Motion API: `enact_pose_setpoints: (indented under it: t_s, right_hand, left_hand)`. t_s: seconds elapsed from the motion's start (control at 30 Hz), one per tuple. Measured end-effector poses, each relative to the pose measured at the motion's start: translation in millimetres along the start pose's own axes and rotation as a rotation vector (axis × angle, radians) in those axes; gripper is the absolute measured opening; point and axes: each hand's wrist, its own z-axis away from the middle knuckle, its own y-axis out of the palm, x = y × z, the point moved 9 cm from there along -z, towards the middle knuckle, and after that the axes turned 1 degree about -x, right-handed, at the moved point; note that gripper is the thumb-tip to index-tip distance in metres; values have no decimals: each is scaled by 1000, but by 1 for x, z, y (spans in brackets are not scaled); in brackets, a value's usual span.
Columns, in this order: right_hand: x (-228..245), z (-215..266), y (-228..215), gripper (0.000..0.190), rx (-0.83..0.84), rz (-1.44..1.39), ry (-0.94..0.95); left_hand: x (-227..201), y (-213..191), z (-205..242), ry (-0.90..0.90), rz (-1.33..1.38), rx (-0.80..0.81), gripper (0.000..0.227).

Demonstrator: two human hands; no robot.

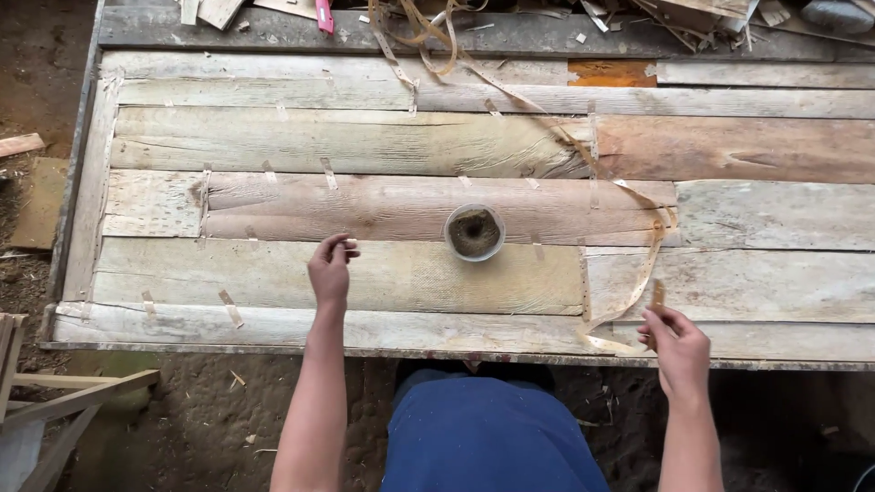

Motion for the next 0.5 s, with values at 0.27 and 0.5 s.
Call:
enact_pose_setpoints:
  t_s: [0.27,0.5]
  right_hand:
    - [-7,50,35,13,-31,-104,147]
    - [1,61,103,18,96,-33,139]
  left_hand:
    - [163,-6,6,249,-711,361,22]
    - [118,31,108,620,-1015,523,13]
